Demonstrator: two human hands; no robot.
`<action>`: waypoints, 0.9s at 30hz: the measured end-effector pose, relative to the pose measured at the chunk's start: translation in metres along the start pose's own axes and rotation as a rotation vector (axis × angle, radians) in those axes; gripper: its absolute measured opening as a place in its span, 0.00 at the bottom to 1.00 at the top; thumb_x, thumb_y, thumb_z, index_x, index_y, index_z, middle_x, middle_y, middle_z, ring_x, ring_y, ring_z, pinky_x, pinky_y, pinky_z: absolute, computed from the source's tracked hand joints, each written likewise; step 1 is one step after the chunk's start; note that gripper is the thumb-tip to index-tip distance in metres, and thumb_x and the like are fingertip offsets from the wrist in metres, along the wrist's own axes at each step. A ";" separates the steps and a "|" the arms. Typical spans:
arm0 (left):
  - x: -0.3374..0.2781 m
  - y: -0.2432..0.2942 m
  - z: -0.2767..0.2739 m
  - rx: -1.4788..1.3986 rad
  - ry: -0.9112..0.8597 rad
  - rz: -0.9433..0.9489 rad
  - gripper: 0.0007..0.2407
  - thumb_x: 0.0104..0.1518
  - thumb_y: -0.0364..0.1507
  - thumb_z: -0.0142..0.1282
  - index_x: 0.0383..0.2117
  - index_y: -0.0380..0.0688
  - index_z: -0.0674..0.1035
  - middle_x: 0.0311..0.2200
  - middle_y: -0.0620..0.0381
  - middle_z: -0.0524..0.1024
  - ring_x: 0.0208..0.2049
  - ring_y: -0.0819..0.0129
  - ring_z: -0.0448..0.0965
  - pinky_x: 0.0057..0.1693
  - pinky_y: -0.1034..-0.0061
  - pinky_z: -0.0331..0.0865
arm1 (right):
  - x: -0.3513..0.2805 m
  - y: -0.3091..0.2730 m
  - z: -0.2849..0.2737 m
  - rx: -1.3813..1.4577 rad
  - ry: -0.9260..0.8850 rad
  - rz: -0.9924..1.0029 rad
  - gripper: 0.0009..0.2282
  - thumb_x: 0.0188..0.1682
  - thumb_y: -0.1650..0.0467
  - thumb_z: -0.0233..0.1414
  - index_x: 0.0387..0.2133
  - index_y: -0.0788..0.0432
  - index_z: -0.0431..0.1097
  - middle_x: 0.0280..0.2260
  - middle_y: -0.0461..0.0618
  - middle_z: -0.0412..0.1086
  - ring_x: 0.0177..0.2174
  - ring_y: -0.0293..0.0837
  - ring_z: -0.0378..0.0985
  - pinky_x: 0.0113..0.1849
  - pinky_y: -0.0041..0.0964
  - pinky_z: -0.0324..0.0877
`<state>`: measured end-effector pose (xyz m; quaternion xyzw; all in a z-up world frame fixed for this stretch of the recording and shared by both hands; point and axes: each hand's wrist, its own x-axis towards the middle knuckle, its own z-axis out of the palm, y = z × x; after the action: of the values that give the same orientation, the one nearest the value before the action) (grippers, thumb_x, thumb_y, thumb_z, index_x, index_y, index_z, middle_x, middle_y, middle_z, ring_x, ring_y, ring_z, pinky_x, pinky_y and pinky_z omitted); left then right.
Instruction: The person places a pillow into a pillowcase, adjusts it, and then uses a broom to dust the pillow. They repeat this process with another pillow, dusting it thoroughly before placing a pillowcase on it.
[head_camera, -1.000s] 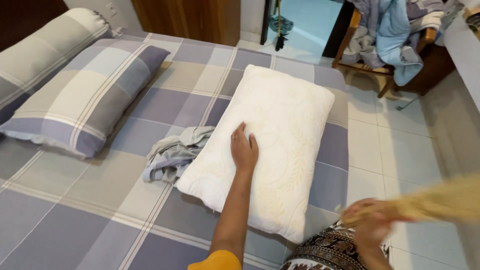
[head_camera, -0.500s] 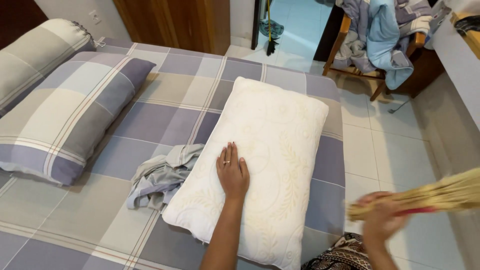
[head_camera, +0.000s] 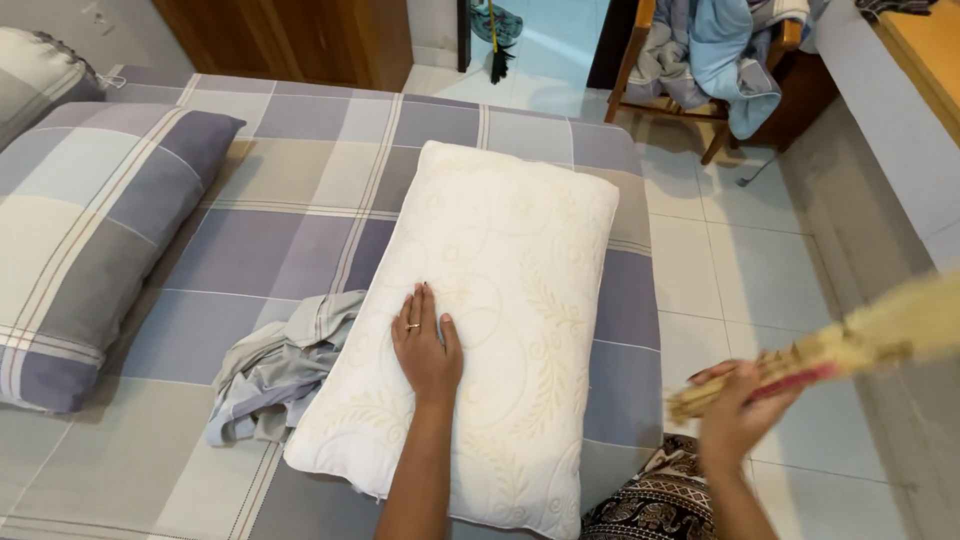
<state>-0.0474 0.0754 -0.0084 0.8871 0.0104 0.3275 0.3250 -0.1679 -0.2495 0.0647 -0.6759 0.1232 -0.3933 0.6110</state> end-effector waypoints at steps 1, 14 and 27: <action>0.000 -0.001 0.000 -0.001 -0.005 0.003 0.21 0.62 0.30 0.48 0.61 0.37 0.72 0.63 0.50 0.70 0.66 0.54 0.63 0.70 0.52 0.50 | -0.021 0.037 -0.001 -0.002 0.005 0.003 0.09 0.62 0.65 0.41 0.47 0.58 0.55 0.28 0.48 0.68 0.25 0.40 0.76 0.28 0.33 0.78; 0.003 -0.003 0.000 0.024 -0.003 0.010 0.20 0.63 0.29 0.47 0.62 0.38 0.72 0.64 0.51 0.70 0.66 0.54 0.65 0.70 0.54 0.51 | -0.036 0.029 -0.031 0.015 0.062 0.459 0.12 0.60 0.63 0.39 0.49 0.58 0.57 0.24 0.49 0.67 0.19 0.40 0.71 0.19 0.32 0.72; 0.011 -0.022 0.008 0.093 -0.050 -0.003 0.22 0.64 0.33 0.46 0.65 0.42 0.69 0.66 0.50 0.69 0.68 0.54 0.63 0.71 0.51 0.49 | -0.029 0.009 -0.075 -0.160 -0.205 0.559 0.12 0.59 0.66 0.44 0.50 0.59 0.59 0.27 0.52 0.69 0.19 0.43 0.71 0.18 0.35 0.71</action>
<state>-0.0298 0.0908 -0.0189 0.9092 0.0185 0.3038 0.2841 -0.2350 -0.2876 0.0412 -0.6978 0.2728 -0.1288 0.6497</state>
